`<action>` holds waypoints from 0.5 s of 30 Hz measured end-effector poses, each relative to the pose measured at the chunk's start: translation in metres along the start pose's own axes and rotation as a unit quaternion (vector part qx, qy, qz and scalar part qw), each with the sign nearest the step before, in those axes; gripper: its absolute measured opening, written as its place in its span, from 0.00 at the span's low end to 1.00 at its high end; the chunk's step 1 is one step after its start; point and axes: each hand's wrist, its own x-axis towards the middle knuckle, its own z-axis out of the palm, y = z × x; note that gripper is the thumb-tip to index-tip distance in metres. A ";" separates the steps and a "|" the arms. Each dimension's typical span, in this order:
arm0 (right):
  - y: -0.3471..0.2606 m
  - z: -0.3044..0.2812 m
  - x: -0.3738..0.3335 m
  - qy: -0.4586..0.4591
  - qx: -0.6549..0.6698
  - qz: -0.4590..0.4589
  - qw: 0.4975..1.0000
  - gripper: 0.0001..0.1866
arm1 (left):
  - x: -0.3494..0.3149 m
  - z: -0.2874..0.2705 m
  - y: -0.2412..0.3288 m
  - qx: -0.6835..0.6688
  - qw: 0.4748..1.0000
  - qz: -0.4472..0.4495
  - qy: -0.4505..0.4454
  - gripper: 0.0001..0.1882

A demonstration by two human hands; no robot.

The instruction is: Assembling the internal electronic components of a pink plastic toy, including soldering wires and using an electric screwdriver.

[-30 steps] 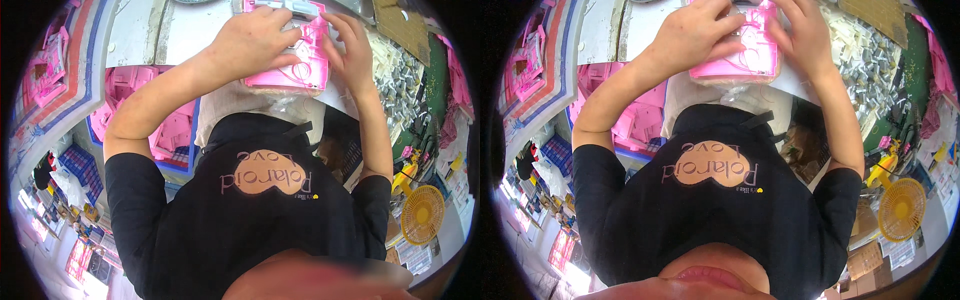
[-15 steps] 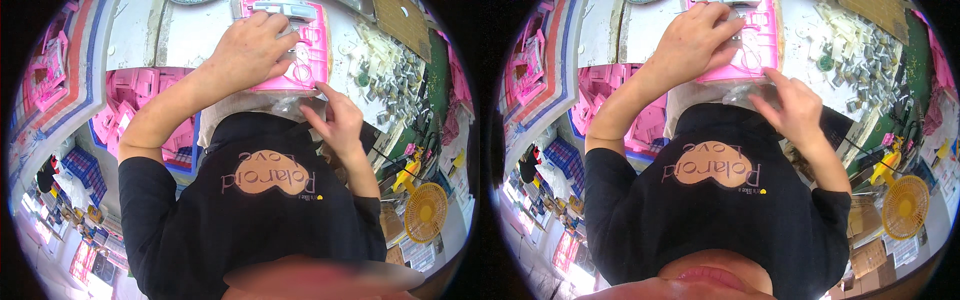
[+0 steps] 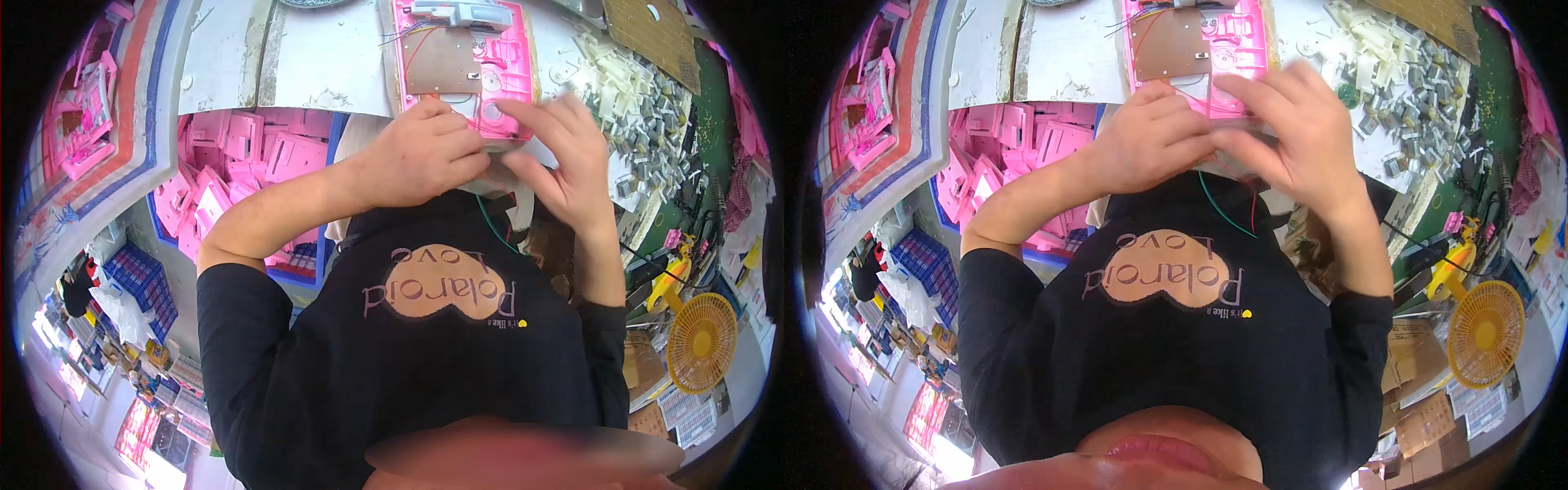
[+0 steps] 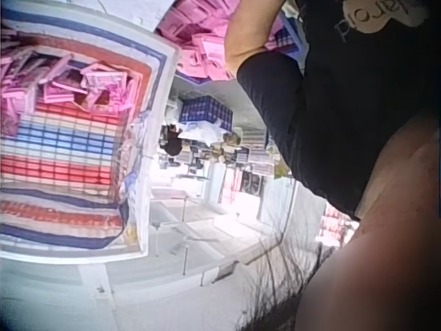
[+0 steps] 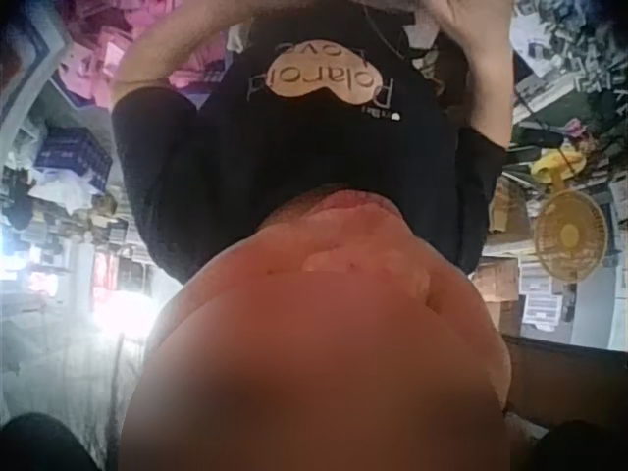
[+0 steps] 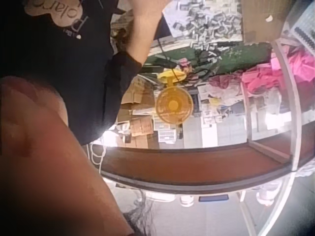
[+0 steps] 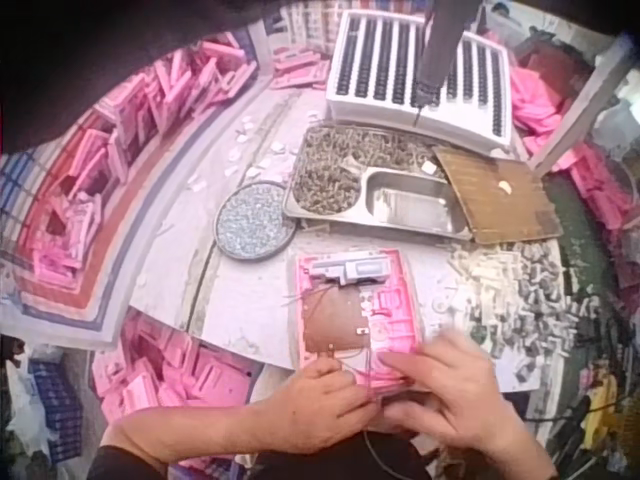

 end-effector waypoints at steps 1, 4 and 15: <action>0.014 0.012 0.004 -0.001 -0.018 -0.067 0.998 0.20 | -0.001 0.001 0.001 -0.003 1.000 0.005 0.017 0.11; 0.019 0.038 0.001 -0.012 -0.059 -0.131 0.990 0.22 | -0.017 -0.009 -0.004 -0.011 0.999 -0.017 0.036 0.08; -0.017 0.081 0.008 0.013 -0.038 -0.100 0.994 0.19 | -0.074 0.003 0.037 -0.085 0.963 -0.249 -0.063 0.06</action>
